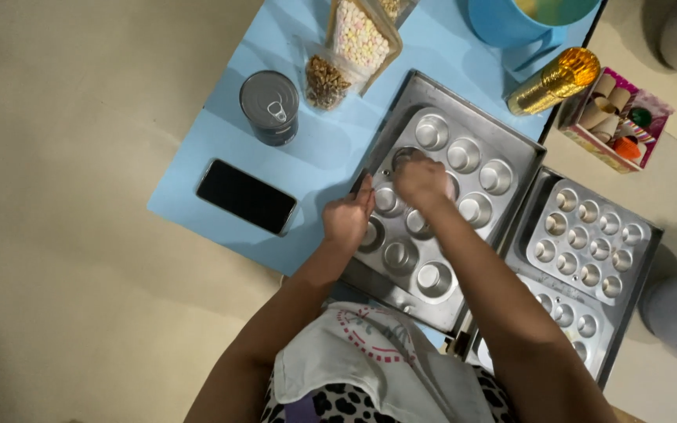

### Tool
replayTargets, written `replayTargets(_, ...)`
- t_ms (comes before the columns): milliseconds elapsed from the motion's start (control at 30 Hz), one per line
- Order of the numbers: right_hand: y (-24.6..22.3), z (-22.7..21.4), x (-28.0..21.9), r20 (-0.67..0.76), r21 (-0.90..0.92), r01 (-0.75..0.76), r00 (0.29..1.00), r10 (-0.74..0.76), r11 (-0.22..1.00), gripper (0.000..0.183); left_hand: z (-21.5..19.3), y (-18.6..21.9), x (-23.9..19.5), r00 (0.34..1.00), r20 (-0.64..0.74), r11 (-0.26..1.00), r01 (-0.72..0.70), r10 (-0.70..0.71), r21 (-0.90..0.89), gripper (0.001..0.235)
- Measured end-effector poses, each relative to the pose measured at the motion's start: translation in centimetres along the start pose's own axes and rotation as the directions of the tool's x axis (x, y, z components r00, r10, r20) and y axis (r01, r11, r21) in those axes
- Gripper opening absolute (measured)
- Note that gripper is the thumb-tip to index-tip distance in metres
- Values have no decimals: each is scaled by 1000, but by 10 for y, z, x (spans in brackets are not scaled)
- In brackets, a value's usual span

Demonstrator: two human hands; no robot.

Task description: Placing cupcake liners into a muffin tin and pouring chocolate batter into them.

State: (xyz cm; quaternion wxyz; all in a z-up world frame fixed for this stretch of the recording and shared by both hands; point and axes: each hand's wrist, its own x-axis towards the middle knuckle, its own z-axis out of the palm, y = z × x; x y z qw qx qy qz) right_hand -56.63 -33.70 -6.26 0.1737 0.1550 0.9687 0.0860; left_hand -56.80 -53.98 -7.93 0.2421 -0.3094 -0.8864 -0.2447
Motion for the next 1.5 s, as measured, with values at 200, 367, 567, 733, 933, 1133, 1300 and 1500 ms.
replayTargets(200, -14, -25, -91, -26, 577, -65, 995, 98, 814, 39, -9, 0, 6, 999, 29, 998, 19, -17, -58, 35)
replayTargets(367, -35, -20, -90, -180, 244, 177, 974, -135, 953, 40, 10, -3, 0, 1000, 1, 999, 11, -11, -32, 38)
replayTargets(567, -8, -64, -100, -112, 62, 221, 971, -213, 973, 30, 7, 0, -2, 999, 32, 998, -6, 9, -69, 37)
replayTargets(733, -36, -25, -134, -78, 236, 226, 974, -214, 945, 25, 19, -2, -7, 1000, 6, 999, -24, 24, -27, 36)
replayTargets(933, -100, -3, -156, 5, -103, 256, 966, -257, 961, 26, 24, -4, -11, 999, -45, 999, -30, 28, -43, 38)
replayTargets(1133, -78, -9, -160, -47, 340, 231, 972, -228, 912, 31, 25, -3, -8, 997, -66, 999, -44, 43, -9, 37)
replayTargets(1300, -102, -30, -167, -47, -112, 197, 978, -203, 974, 21, 24, -3, -9, 999, -48, 1000, -12, 11, -8, 37)
replayTargets(1500, -47, -51, -210, -77, 474, -44, 993, 90, 879, 34, 11, -1, -2, 999, -41, 1000, -26, 26, -8, 35)
